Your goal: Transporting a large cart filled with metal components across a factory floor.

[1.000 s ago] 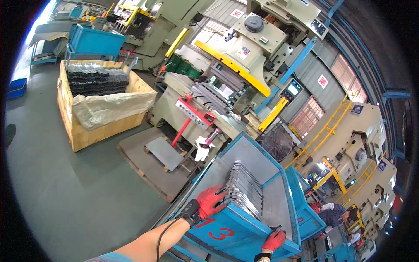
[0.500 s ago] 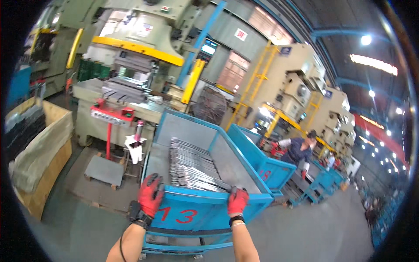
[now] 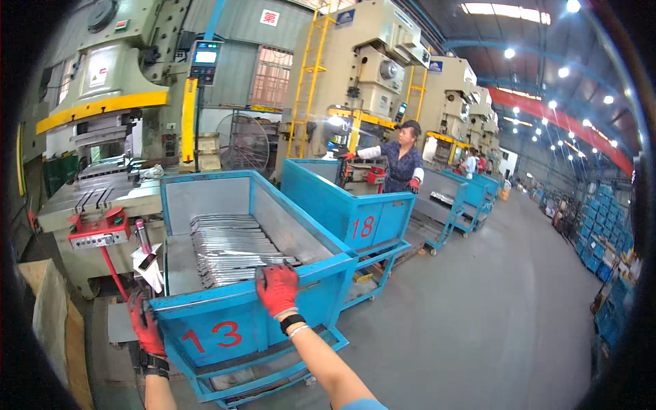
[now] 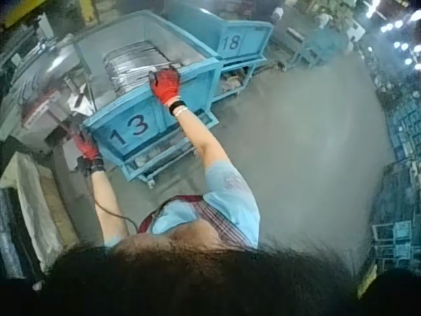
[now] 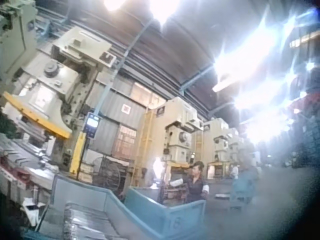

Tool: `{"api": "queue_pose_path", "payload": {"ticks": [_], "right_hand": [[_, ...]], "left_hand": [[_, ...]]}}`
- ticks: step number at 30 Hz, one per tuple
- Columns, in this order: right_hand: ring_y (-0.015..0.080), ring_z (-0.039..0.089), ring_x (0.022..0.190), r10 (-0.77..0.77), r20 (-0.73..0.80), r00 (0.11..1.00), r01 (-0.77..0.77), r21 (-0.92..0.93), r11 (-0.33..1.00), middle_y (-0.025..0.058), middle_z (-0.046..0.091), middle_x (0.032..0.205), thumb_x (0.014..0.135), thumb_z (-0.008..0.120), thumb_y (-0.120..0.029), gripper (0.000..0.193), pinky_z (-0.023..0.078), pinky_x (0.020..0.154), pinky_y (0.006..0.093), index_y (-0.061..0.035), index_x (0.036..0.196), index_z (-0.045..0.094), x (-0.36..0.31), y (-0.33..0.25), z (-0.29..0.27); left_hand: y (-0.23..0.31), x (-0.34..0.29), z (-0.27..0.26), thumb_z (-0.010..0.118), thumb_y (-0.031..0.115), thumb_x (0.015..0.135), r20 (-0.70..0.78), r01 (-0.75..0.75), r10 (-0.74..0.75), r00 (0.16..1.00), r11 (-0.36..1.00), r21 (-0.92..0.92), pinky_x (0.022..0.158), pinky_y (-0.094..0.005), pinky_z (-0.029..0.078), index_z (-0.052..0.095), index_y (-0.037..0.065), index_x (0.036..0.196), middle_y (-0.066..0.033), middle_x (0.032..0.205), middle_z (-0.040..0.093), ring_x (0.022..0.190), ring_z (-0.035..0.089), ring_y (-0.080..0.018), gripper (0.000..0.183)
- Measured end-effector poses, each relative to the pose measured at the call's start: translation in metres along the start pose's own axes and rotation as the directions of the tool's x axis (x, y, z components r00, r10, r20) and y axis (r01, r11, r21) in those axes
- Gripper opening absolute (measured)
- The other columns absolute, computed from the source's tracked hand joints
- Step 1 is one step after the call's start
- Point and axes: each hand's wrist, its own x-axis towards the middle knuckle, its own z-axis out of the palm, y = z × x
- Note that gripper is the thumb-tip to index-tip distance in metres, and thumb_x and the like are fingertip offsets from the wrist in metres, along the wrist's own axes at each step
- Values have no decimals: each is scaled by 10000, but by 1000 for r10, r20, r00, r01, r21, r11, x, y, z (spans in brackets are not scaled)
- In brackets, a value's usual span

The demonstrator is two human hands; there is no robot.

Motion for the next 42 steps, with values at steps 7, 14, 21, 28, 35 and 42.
{"api": "queue_pose_path", "payload": {"ticks": [7, 14, 21, 28, 35, 42], "right_hand": [[271, 555, 932, -27, -44, 999, 30, 53, 998, 95, 611, 865, 752, 603, -340, 259, 384, 888, 451, -110, 859, 653, 23, 10, 23], [278, 553, 916, -14, -23, 1000, 15, 39, 999, 98, 602, 845, 735, 612, -330, 256, 384, 904, 452, -105, 854, 643, 37, 23, 39], [296, 533, 975, -9, -93, 996, 15, 72, 997, 102, 598, 915, 693, 639, -249, 265, 372, 927, 450, -86, 901, 630, 41, 27, 67], [310, 564, 924, 108, -150, 983, -128, -129, 983, 118, 630, 884, 768, 598, -271, 218, 389, 900, 450, -79, 858, 648, 41, 39, 53], [359, 605, 784, 209, 395, 894, -92, -295, 951, 152, 654, 770, 856, 443, -479, 484, 444, 794, 455, -73, 711, 665, 53, -69, 74], [394, 594, 821, 214, 585, 782, -64, -266, 962, 217, 633, 833, 855, 473, -464, 474, 459, 746, 480, -37, 774, 662, 59, -70, 53]], "left_hand": [[-39, 18, 22, 449, 179, 929, -59, -23, 27, 998, 998, 63, 1049, -387, 283, 515, -4, 1204, -150, 1300, 458, 1233, 407, -272, 337], [-51, 32, 45, 440, 193, 943, -43, -67, 69, 997, 997, 50, 1052, -394, 277, 486, 4, 1245, -147, 1298, 464, 1217, 423, -269, 359], [-55, 38, 44, 438, 231, 941, 69, -112, 129, 989, 970, -215, 1034, -440, 300, 479, -12, 1252, -184, 1296, 472, 1211, 431, -327, 396], [-25, 33, 52, 443, 205, 885, 247, -154, 210, 946, 962, -225, 1044, -472, 278, 501, 0, 1237, -197, 1312, 455, 1231, 408, -352, 411], [-23, 46, 20, 542, 235, 805, 465, -123, 272, 843, 937, -326, 1041, -450, 294, 481, 34, 1270, -214, 1358, 408, 1259, 376, -387, 511], [-115, -28, -15, 578, 292, 820, 761, 151, 0, 649, 980, -128, 1001, -449, 351, 334, 67, 1375, -233, 1341, 411, 1200, 425, -396, 647]]}}
